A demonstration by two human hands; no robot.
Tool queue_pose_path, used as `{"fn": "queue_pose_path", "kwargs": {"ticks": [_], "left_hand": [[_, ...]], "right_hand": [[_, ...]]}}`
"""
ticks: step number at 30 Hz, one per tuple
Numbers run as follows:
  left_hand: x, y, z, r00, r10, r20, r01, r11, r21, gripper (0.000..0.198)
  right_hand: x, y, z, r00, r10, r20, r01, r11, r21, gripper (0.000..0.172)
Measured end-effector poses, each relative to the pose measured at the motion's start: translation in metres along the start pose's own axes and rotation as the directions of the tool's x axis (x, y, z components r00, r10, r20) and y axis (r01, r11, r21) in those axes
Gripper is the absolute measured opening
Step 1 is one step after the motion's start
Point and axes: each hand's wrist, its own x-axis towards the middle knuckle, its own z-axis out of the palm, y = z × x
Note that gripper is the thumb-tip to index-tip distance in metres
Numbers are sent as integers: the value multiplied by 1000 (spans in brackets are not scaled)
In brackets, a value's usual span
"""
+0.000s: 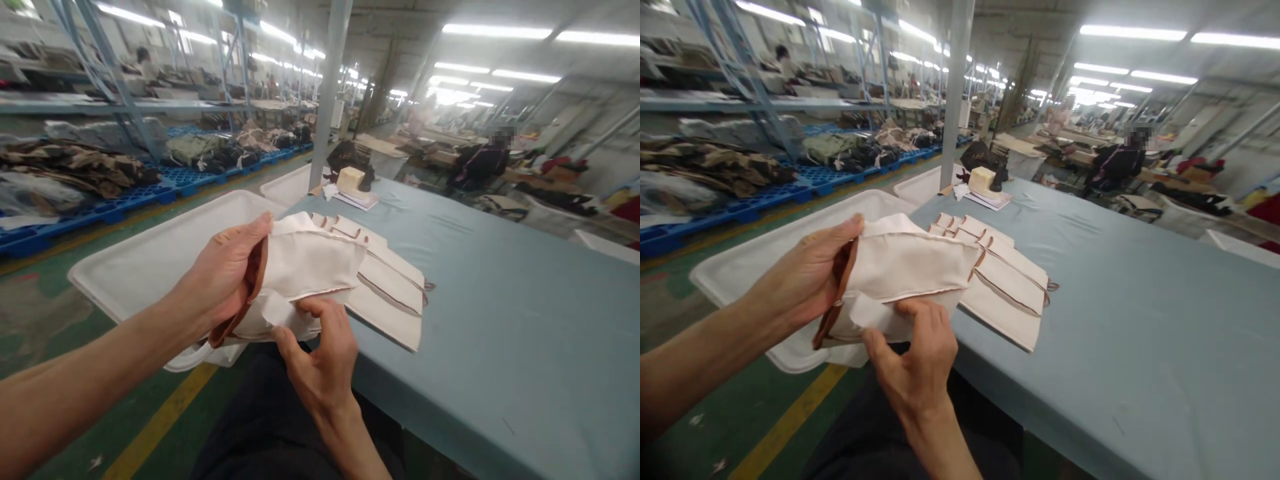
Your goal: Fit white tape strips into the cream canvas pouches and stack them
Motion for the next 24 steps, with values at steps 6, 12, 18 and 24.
{"fn": "queue_pose_path", "kwargs": {"ticks": [6,12,18,24], "left_hand": [[-1,-15,17,999,36,3,-36,999,13,45],[3,-24,16,957,288,-4,-264,881,393,73],[19,-10,12,902,420,103,-386,673,631,72],[31,5,14,813,546,202,-471,414,779,56]], "right_hand": [[7,-3,8,999,28,36,-34,983,179,31],[6,-13,9,987,98,130,-144,902,407,28],[16,-12,12,939,158,305,-274,881,385,33],[45,-8,10,931,-88,354,78,996,43,39]]}}
